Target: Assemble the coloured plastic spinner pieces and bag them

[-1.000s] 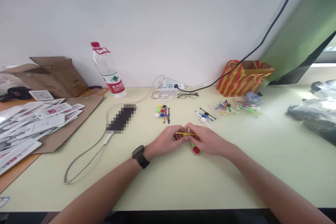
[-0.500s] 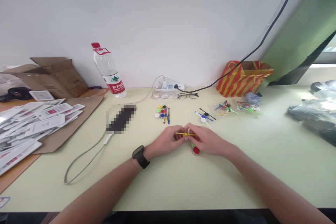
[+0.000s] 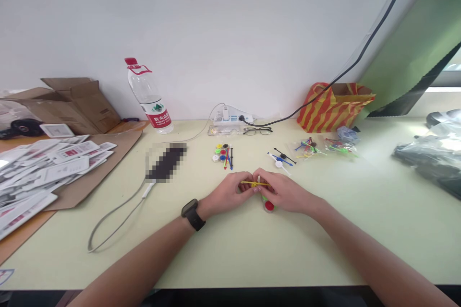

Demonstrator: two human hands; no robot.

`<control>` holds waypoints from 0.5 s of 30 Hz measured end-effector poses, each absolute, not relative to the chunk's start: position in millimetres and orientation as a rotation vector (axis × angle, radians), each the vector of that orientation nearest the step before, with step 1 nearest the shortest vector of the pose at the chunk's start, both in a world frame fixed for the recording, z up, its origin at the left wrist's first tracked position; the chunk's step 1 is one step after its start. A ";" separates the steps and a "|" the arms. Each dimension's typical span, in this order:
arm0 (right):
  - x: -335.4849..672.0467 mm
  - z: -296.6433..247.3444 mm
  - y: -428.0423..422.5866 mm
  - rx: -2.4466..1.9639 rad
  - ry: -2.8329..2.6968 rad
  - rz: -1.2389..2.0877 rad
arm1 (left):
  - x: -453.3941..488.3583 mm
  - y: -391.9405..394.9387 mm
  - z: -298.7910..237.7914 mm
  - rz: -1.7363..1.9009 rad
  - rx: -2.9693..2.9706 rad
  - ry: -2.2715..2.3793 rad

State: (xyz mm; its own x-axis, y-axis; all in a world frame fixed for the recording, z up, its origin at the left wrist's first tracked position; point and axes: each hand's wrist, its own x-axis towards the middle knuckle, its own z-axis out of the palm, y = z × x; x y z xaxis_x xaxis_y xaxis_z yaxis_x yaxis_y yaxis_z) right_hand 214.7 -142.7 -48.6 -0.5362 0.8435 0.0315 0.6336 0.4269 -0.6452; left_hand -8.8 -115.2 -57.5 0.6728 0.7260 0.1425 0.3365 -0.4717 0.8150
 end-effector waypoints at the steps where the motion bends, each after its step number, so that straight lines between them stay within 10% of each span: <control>1: 214.9 -48.6 -142.7 -1.266 -2.338 0.831 | -8.8 -115.4 -57.5 0.615 2.079 0.815; 15: 214.1 -44.4 -143.6 -1.289 -2.361 0.803 | -8.3 -115.8 -57.4 0.613 2.066 0.810</control>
State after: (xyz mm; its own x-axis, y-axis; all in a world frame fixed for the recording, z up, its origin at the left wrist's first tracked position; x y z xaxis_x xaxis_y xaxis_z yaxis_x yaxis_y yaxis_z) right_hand 214.1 -143.6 -44.4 -0.5345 0.8449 0.0207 0.6570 0.4308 -0.6186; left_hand -8.3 -115.8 -57.4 0.6752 0.7249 0.1365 0.3289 -0.4614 0.8240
